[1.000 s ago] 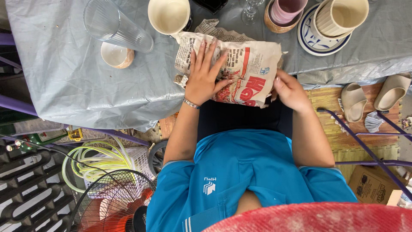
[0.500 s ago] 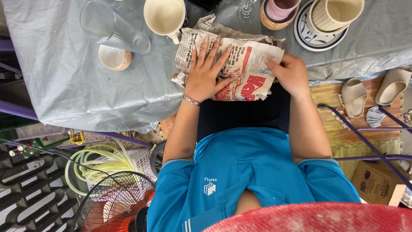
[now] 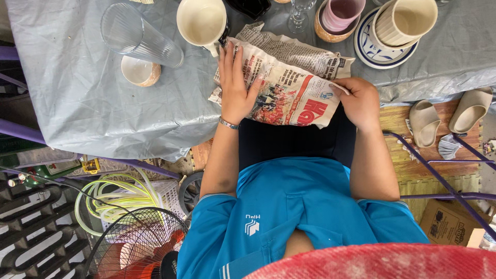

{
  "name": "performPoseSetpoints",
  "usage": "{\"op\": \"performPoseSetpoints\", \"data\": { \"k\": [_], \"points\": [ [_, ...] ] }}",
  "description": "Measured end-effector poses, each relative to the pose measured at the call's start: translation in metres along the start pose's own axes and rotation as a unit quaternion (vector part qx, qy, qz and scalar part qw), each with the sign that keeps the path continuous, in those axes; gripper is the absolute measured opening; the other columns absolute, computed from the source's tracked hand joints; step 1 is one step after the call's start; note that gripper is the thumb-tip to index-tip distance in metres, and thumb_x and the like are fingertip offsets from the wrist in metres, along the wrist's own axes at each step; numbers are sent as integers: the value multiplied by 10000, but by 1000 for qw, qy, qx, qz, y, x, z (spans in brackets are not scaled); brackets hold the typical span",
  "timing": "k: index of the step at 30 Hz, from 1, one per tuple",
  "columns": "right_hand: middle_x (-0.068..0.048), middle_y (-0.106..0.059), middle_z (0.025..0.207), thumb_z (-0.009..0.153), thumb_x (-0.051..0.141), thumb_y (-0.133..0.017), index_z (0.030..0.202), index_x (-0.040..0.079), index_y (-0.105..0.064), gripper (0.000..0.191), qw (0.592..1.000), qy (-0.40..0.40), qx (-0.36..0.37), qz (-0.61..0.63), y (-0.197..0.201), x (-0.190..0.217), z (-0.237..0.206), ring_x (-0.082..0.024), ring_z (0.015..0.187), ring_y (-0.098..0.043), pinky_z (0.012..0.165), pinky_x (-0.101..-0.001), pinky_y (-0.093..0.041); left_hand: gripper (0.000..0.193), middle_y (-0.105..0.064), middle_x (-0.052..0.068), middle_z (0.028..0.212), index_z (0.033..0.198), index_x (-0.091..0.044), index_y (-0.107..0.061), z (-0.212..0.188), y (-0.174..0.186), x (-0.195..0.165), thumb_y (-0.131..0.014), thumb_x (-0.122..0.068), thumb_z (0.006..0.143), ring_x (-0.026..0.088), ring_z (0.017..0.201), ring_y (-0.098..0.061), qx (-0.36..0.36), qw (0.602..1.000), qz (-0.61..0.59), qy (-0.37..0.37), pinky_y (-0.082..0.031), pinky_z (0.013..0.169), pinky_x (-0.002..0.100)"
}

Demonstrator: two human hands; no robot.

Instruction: The person repeatedly folds newspaper sheets on a table covered with a grey tarp. They smooth the folds and place the folded papers into a nearby white bin. The person handles the newspapers one at a time.

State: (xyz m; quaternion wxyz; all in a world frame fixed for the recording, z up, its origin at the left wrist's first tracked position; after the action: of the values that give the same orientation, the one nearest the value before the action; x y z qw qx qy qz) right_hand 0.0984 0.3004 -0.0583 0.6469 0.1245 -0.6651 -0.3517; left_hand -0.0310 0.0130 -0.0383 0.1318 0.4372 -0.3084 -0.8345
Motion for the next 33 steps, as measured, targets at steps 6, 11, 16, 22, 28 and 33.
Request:
{"op": "performPoseSetpoints", "data": {
  "k": [6,11,16,22,28,33],
  "points": [
    [-181,-707,992,967,130,-751,1133,27,-752,195,999,15,35,-12,4,8,2,-336,916,-680,800,-400,-513,770,-415,155,1623,1635,-80,-288,23,12,-5,-735,-309,1052,347,1516,-427,-4,998,26,57,-380,1256,465],
    [-199,-715,991,997,158,-700,1167,8,-678,228,996,-66,52,-8,13,-2,5,-331,886,-699,769,-402,-511,824,-510,91,1529,1537,-177,-435,56,-9,-47,-837,-372,844,316,1412,-465,59,976,182,-104,-376,1158,504],
    [-199,-714,977,1024,165,-674,1192,-2,-646,239,998,-60,32,2,21,-6,6,-283,878,-698,758,-388,-514,975,-567,108,1418,1522,-99,-463,68,-37,-39,-860,-488,721,327,1340,-499,194,964,154,-100,-357,1137,559],
    [-103,-699,832,1053,211,-664,1070,-5,-668,217,987,-157,42,17,22,-42,1,-155,743,-625,689,-336,-480,889,-522,128,1519,1497,-112,-454,52,-49,-12,-743,-641,843,330,1396,-486,171,960,217,-42,-302,1148,599],
    [-16,-716,851,1066,272,-638,1093,2,-724,284,979,-175,-16,107,17,-64,-6,-58,766,-613,697,-278,-488,773,-506,120,1560,1585,-160,-387,45,-41,-4,-673,-554,984,327,1434,-487,112,979,170,-26,-276,1185,587],
    [-60,-696,813,1094,273,-633,1105,-18,-712,302,984,-159,-52,65,23,-52,-8,-104,743,-595,679,-314,-481,755,-565,100,1494,1581,-226,-392,47,-32,10,-706,-480,943,315,1341,-576,140,985,81,56,-406,1099,504]
  ]
}}
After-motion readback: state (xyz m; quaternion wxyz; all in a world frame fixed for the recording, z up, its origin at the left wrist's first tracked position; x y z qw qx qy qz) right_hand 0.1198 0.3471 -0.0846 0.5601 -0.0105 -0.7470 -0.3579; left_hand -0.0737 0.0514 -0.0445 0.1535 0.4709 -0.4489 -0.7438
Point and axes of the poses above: each hand's wrist, its own z-axis towards the middle knuckle, its own y-axis out of the back of the hand, x = y × z, the point moved 8 cm from there along z, towards the middle knuckle
